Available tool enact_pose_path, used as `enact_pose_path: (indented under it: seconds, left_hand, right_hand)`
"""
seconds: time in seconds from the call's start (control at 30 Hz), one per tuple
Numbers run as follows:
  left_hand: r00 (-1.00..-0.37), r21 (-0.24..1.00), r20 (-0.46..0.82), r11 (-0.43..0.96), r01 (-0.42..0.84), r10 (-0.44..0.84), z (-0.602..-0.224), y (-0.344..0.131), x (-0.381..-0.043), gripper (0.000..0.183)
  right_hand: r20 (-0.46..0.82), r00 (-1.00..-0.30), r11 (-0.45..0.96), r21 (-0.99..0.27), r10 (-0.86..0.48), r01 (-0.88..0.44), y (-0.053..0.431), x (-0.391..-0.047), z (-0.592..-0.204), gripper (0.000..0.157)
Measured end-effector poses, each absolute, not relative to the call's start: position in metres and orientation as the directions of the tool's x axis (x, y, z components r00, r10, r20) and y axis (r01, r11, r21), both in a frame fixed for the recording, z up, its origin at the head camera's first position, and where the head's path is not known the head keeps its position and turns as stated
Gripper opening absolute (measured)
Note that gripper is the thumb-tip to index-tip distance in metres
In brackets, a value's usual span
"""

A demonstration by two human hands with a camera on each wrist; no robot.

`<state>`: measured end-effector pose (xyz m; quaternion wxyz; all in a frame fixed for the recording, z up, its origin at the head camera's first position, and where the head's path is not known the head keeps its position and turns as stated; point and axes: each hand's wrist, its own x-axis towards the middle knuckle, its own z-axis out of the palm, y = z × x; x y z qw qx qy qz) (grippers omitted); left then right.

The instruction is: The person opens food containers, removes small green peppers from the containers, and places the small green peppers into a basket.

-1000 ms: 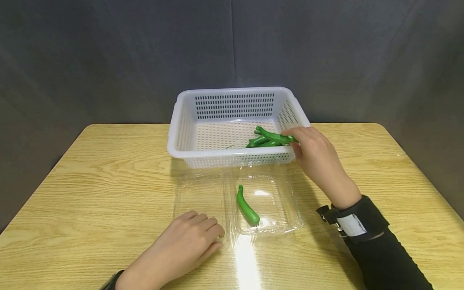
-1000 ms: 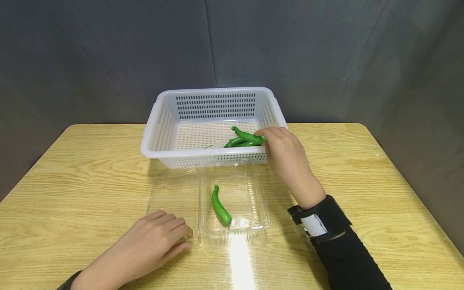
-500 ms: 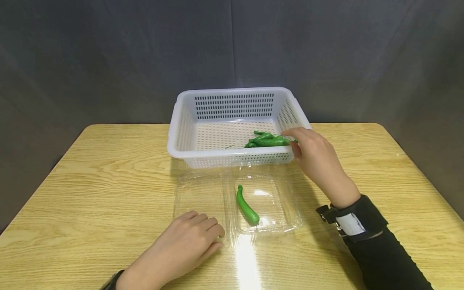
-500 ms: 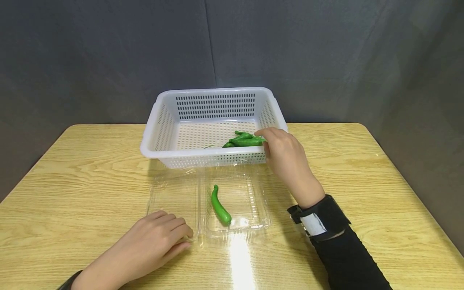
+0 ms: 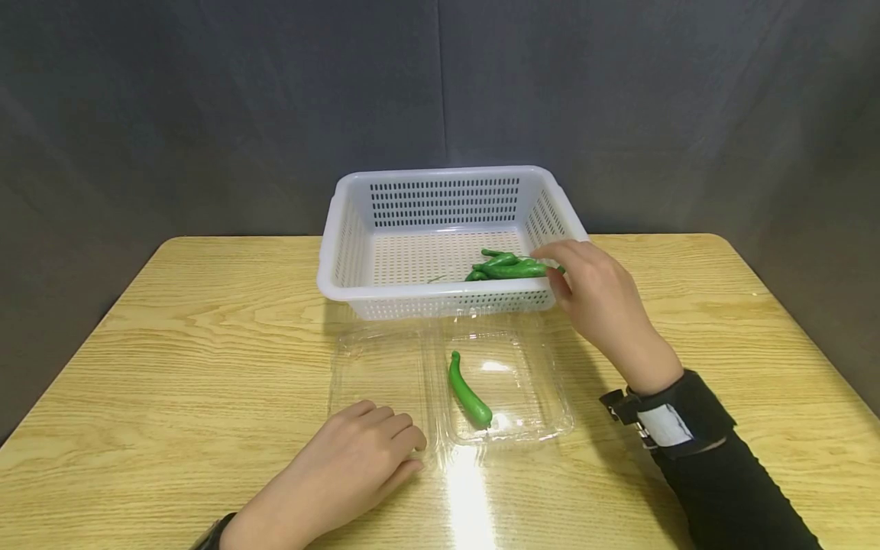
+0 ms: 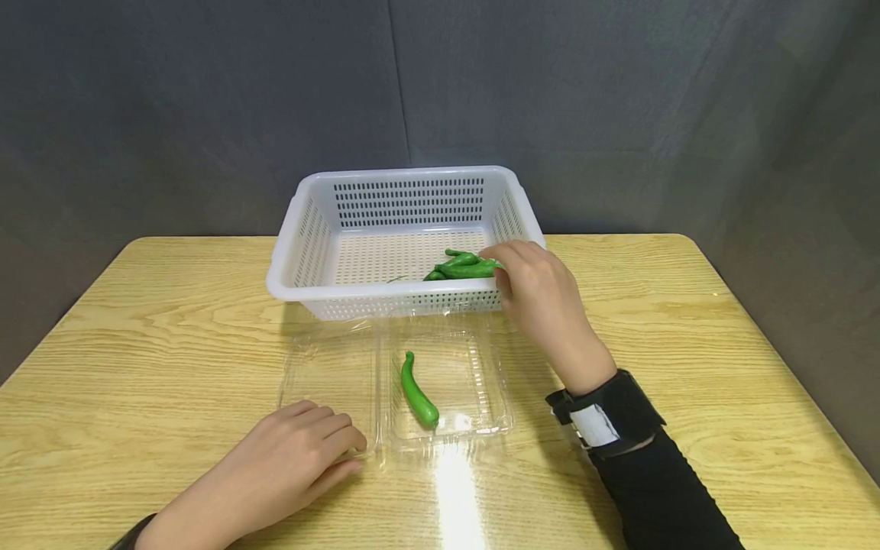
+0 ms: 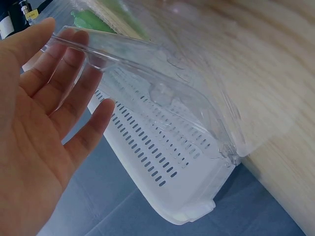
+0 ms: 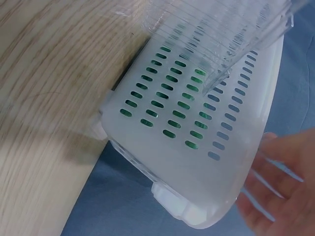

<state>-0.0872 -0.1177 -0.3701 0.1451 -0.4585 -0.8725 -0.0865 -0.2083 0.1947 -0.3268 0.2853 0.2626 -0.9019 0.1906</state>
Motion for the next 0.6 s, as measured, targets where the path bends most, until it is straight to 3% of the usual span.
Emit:
enact_pose_path:
  seconds: [0.33,0.6]
  left_hand:
    - [-0.541,0.019,0.330,0.568,0.823,0.774,-0.369,-0.118,-0.087,0.012]
    - [-0.540,0.021,0.326,0.565,0.825,0.776,-0.369,-0.117,-0.087,0.012]
  right_hand:
    - [0.730,-0.508,0.687,-0.073,-0.457,-0.723,0.187,-0.206,-0.322,0.021]
    - [0.689,-0.436,0.615,0.018,-0.579,-0.788,0.180,-0.200,-0.316,0.023]
